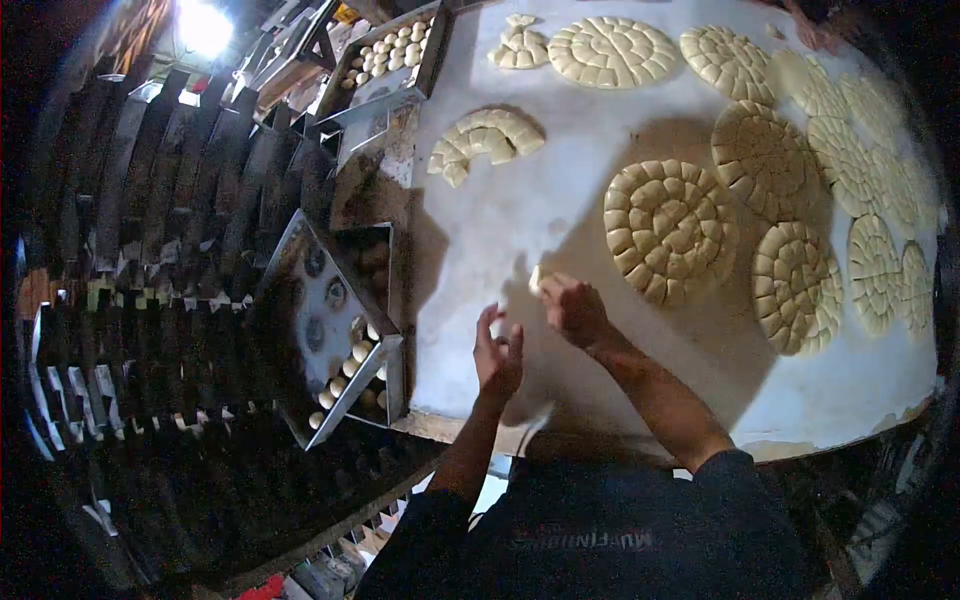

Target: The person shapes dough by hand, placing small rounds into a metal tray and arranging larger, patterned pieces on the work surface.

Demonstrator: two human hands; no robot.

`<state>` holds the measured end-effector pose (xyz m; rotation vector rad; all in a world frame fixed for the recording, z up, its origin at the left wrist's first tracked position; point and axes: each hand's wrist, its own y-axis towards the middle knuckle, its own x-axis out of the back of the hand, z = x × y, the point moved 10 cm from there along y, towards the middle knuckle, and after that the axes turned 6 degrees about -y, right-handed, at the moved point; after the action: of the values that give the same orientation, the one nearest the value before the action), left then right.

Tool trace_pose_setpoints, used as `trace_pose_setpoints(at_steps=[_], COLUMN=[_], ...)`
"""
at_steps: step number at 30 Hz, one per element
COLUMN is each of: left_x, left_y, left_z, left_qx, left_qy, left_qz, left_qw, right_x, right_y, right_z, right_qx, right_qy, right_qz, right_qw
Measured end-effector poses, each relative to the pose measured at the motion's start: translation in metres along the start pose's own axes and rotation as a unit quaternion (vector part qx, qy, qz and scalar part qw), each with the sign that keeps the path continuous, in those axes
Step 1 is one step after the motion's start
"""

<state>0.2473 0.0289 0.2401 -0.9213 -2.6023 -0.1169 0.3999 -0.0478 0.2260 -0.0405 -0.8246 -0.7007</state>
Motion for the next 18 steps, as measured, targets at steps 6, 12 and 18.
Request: trace_pose_setpoints(at_steps=[6, 12, 18], left_x=[-0.092, -0.160, -0.135], left_y=[-0.003, -0.054, -0.063], left_z=[-0.074, -0.007, -0.087], left_qx=[-0.028, 0.318, -0.116], left_qy=[-0.034, -0.520, 0.103], left_qz=[0.263, 0.253, 0.380], left_qw=[0.964, 0.751, 0.912], right_x=[0.084, 0.093, 0.116], right_y=[-0.031, -0.110, -0.134], right_z=[-0.002, -0.030, -0.006], right_qx=[-0.058, -0.072, -0.048], right_qy=[0.210, 0.191, -0.010], right_qz=[0.056, 0.020, -0.110], right_qw=[0.974, 0.979, 0.993])
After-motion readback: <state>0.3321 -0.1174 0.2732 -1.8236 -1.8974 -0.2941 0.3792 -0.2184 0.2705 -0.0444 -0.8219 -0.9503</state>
